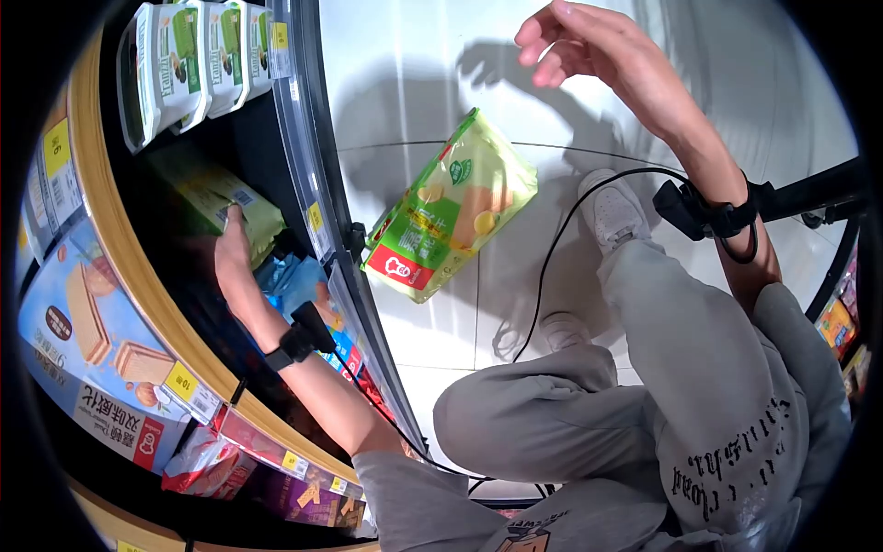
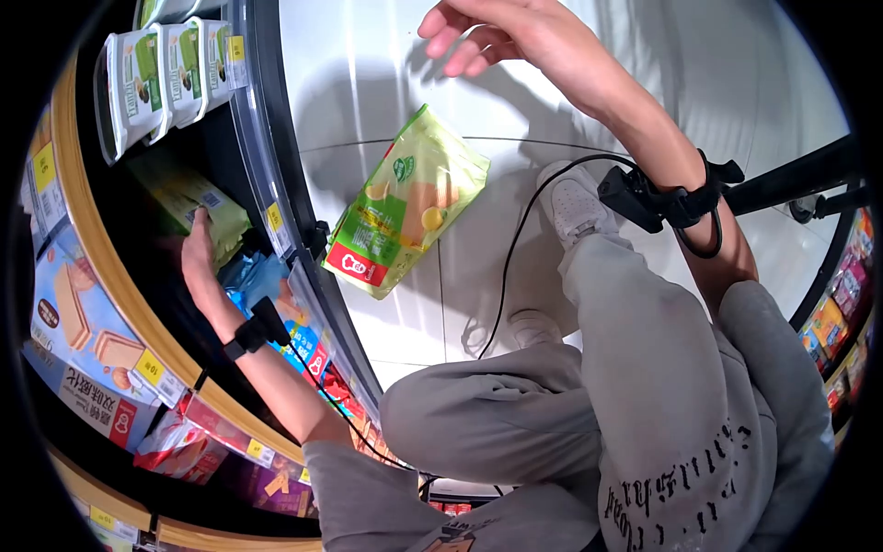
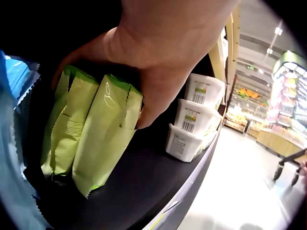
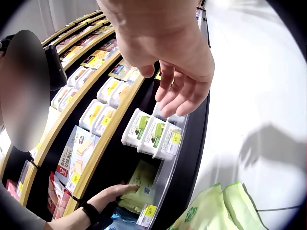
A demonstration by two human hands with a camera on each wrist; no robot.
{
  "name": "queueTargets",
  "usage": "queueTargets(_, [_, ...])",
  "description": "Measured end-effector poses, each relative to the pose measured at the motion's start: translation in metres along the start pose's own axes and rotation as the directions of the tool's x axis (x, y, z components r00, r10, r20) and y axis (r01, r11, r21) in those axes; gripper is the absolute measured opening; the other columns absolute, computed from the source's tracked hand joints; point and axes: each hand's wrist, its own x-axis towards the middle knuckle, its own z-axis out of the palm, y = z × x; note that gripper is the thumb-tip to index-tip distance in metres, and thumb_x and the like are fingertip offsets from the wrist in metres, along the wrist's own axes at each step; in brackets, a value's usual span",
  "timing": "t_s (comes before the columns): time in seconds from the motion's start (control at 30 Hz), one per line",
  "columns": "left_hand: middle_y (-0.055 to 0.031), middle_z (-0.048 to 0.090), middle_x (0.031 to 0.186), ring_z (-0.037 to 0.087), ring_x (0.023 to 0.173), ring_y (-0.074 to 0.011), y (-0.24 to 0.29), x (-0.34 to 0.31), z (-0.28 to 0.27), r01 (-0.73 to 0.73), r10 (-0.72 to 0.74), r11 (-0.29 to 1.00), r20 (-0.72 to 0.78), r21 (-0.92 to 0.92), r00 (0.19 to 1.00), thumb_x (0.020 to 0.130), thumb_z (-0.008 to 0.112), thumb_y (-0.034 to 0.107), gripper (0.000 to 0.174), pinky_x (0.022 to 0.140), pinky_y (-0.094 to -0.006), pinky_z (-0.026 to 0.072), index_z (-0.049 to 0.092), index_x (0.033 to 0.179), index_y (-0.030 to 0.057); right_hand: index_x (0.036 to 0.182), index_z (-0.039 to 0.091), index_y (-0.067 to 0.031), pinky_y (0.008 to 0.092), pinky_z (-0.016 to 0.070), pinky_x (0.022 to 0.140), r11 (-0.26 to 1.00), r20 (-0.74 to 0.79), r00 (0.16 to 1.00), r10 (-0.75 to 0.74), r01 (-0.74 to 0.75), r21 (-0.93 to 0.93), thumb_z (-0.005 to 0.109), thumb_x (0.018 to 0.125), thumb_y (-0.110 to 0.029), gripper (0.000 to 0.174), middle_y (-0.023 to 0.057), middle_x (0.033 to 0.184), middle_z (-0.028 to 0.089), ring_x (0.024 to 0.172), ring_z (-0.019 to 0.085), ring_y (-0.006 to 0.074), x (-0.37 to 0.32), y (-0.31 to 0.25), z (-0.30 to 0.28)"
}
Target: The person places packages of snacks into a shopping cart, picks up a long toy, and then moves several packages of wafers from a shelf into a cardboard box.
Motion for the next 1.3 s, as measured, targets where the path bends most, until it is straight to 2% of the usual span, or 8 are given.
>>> queueTargets(0.1, [-0.0125,0.068,0.103,0.065,0.093,-0.0198,-0.009,-0.013,-0.005,0.137,-0.060,0.803,0.150,-0.581,0.987,0.086,0.063,0.044,0.056,0.084,-0.0289,0.0478,0.062,0.117,-0.0029,0.104,0.062,0.0037,0.0272,0.0513,0.078,0.999,0.008,1.000,0.022,-0.022,-0.035,0.039,0.104,-0.031,0.041,0.0098,0.093,0.066,0.082,0.064,0.0158,-0.002,-0.004,0.005])
queueTargets(0.27, [-0.0114,0.068,0.099,0.070,0.081,-0.0244,-0.055,0.048,-0.005,0.006,0.077,0.716,0.088,-0.698,0.993,0.083,0.067,0.038,0.050,0.067,-0.0351,0.0565,0.063,0.114,-0.0012,0.104,0.062,0.0037,0.0276,0.0512,0.078,1.000,0.039,0.999,0.026,-0.025,-0.020,0.039,0.104,-0.031,0.041,0.0095,0.093,0.066,0.082,0.064,0.0155,-0.003,0.000,0.004])
queueTargets(0.53, [-0.0127,0.066,0.115,0.065,0.101,-0.0221,-0.036,-0.062,-0.030,0.074,0.141,0.520,0.171,-0.851,0.975,0.092,0.061,0.034,0.051,0.088,-0.0319,0.0494,0.056,0.124,-0.0049,0.104,0.062,0.0037,0.0270,0.0506,0.078,0.999,0.037,0.999,0.033,-0.032,-0.027,0.038,0.104,-0.029,0.041,0.0090,0.095,0.066,0.082,0.063,0.0143,-0.008,0.004,0.006])
queueTargets(0.63, [-0.0240,0.057,0.124,0.061,0.110,-0.0270,-0.047,-0.090,-0.031,-0.019,0.231,0.564,0.136,-0.825,0.963,0.088,0.066,0.031,0.066,0.091,-0.0334,0.0488,0.041,0.132,-0.0105,0.102,0.065,0.0001,0.0291,0.0527,0.077,0.998,0.063,0.997,0.039,-0.042,0.045,0.051,0.098,-0.021,0.026,0.0093,0.094,0.068,0.082,0.066,0.0178,-0.007,0.012,0.006])
queueTargets(0.73, [-0.0193,0.058,0.123,0.062,0.108,-0.0253,-0.054,-0.124,-0.032,-0.087,0.297,0.613,0.127,-0.785,0.946,0.087,0.065,0.030,0.065,0.089,-0.0321,0.0494,0.041,0.136,-0.0071,0.105,0.064,-0.0003,0.0269,0.0493,0.081,0.977,0.055,0.998,-0.029,0.040,-0.210,0.039,0.102,-0.037,0.044,0.0062,0.094,0.067,0.078,0.063,0.0115,-0.010,0.006,0.017])
queueTargets(1.03, [-0.0238,0.046,0.138,0.046,0.125,-0.0269,-0.070,-0.215,-0.055,-0.266,0.379,0.720,0.043,-0.641,0.924,0.080,0.069,0.000,0.079,0.108,-0.0359,0.0309,0.028,0.148,0.0008,0.106,0.063,-0.0008,0.0270,0.0503,0.078,0.969,0.093,0.995,0.040,-0.016,-0.245,0.045,0.101,-0.035,0.039,0.0069,0.094,0.067,0.078,0.063,0.0119,-0.012,0.016,0.023])
queueTargets(1.23, [-0.0236,0.051,0.120,0.051,0.104,-0.0381,-0.070,-0.259,-0.055,-0.608,0.603,0.779,-0.082,-0.157,0.794,0.061,0.075,0.004,0.099,0.093,-0.0432,0.0412,0.026,0.147,-0.0027,0.111,0.061,0.0001,0.0227,0.0565,0.068,0.933,0.169,0.931,0.324,-0.285,-0.219,0.051,0.093,-0.057,0.061,0.0118,0.093,0.069,0.076,0.069,0.0147,-0.015,0.016,0.054])
queueTargets(1.3, [-0.0202,0.053,0.120,0.053,0.099,-0.0344,-0.071,-0.264,-0.037,-0.764,0.771,0.636,-0.131,0.107,0.623,0.062,0.076,0.008,0.086,0.085,-0.0428,0.0424,0.041,0.140,-0.0023,0.113,0.059,0.0042,0.0231,0.0601,0.065,0.881,0.183,0.862,0.472,-0.466,-0.078,0.052,0.087,-0.068,0.077,0.0179,0.093,0.069,0.070,0.071,0.0183,-0.018,0.021,0.058])
